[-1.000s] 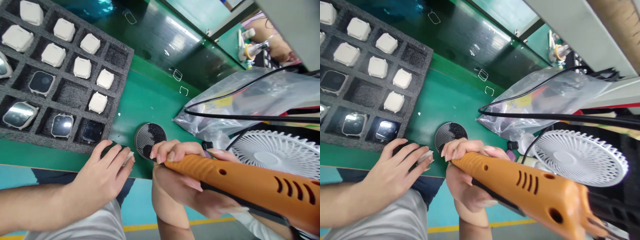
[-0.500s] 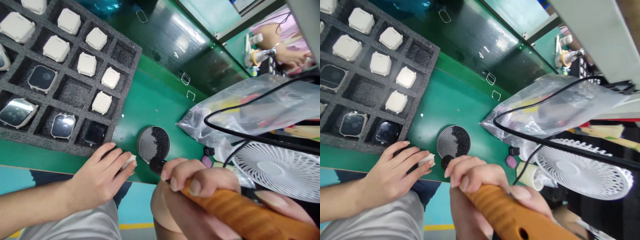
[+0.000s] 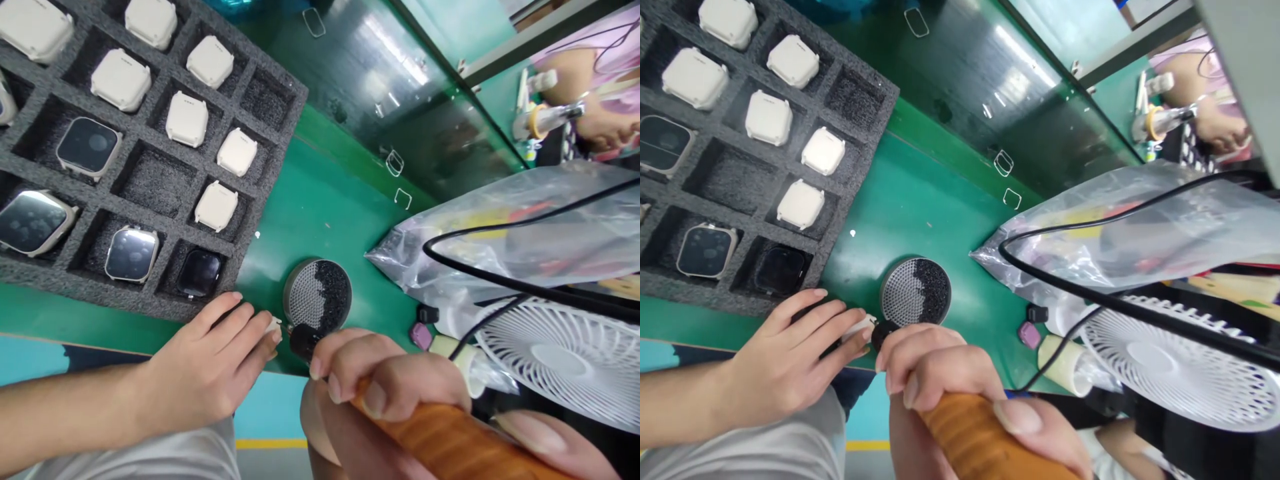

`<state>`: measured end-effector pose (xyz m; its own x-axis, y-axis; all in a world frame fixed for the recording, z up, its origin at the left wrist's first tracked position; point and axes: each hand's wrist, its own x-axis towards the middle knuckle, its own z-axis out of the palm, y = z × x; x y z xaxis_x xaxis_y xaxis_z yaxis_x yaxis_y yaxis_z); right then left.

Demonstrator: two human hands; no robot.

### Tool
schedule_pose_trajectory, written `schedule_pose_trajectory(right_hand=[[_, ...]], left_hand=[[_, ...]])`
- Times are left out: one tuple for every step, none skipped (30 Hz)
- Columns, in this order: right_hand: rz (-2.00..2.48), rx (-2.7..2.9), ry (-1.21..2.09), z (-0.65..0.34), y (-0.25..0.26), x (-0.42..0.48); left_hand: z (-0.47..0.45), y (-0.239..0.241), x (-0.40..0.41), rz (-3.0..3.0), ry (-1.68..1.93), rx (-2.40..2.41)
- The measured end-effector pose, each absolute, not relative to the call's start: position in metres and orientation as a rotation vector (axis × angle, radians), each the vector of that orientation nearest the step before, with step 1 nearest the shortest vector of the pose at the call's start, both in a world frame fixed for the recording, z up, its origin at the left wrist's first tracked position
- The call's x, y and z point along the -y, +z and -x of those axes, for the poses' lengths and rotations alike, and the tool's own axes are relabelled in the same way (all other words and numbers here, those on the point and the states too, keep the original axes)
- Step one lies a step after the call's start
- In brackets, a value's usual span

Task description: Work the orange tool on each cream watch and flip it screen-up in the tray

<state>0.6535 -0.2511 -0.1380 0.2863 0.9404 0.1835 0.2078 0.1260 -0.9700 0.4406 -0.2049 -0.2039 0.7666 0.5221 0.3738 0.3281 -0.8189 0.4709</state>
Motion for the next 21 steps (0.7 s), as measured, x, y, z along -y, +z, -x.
schedule_pose_trajectory(right_hand=[[1.353, 1.182, 0.765, -0.654, -0.138, 0.250], [1.352, 1.184, 0.762, -0.654, -0.139, 0.250], [1.353, 1.185, 0.763, -0.653, -0.139, 0.250], [1.354, 1.183, 0.768, -0.653, -0.139, 0.251], [1.356, 1.180, 0.778, -0.653, -0.138, 0.253], [1.358, 1.174, 0.795, -0.653, -0.138, 0.256], [1.361, 1.166, 0.821, -0.654, -0.137, 0.259], [1.365, 1.155, 0.854, -0.655, -0.137, 0.263], [1.371, 1.139, 0.889, -0.657, -0.136, 0.266], [1.379, 1.119, 0.921, -0.659, -0.136, 0.269], [1.385, 1.099, 0.944, -0.661, -0.137, 0.272], [1.386, 1.086, 0.957, -0.663, -0.138, 0.274], [1.375, 1.081, 0.952, -0.665, -0.140, 0.275], [1.351, 1.084, 0.939, -0.667, -0.142, 0.276], [1.318, 1.093, 0.931, -0.669, -0.145, 0.276], [1.286, 1.106, 0.938, -0.671, -0.147, 0.275], [1.257, 1.116, 0.958, -0.673, -0.149, 0.275], [1.235, 1.118, 0.984, -0.674, -0.150, 0.275], [1.217, 1.122, 1.015, -0.676, -0.151, 0.276], [1.201, 1.128, 1.044, -0.676, -0.150, 0.277], [1.192, 1.130, 1.060, -0.677, -0.149, 0.279]], left_hand=[[-0.441, -0.204, 0.205, -2.580, 0.707, -0.647], [-0.441, -0.204, 0.205, -2.579, 0.705, -0.644], [-0.441, -0.204, 0.205, -2.576, 0.702, -0.644], [-0.441, -0.204, 0.205, -2.576, 0.701, -0.643], [-0.441, -0.204, 0.205, -2.577, 0.700, -0.642], [-0.441, -0.204, 0.205, -2.578, 0.697, -0.639], [-0.441, -0.204, 0.205, -2.579, 0.700, -0.638], [-0.441, -0.204, 0.205, -2.581, 0.702, -0.638], [-0.441, -0.204, 0.204, -2.581, 0.703, -0.639], [-0.441, -0.204, 0.204, -2.581, 0.706, -0.638], [-0.441, -0.204, 0.204, -2.580, 0.708, -0.642], [-0.442, -0.204, 0.204, -2.577, 0.714, -0.642], [-0.442, -0.204, 0.204, -2.574, 0.718, -0.644], [-0.442, -0.204, 0.205, -2.572, 0.722, -0.644], [-0.442, -0.204, 0.205, -2.574, 0.725, -0.646], [-0.442, -0.204, 0.205, -2.578, 0.722, -0.648], [-0.442, -0.205, 0.205, -2.583, 0.719, -0.649], [-0.442, -0.205, 0.205, -2.589, 0.716, -0.649], [-0.442, -0.204, 0.205, -2.593, 0.711, -0.649], [-0.442, -0.204, 0.205, -2.596, 0.707, -0.647], [-0.442, -0.204, 0.205, -2.598, 0.705, -0.646]])
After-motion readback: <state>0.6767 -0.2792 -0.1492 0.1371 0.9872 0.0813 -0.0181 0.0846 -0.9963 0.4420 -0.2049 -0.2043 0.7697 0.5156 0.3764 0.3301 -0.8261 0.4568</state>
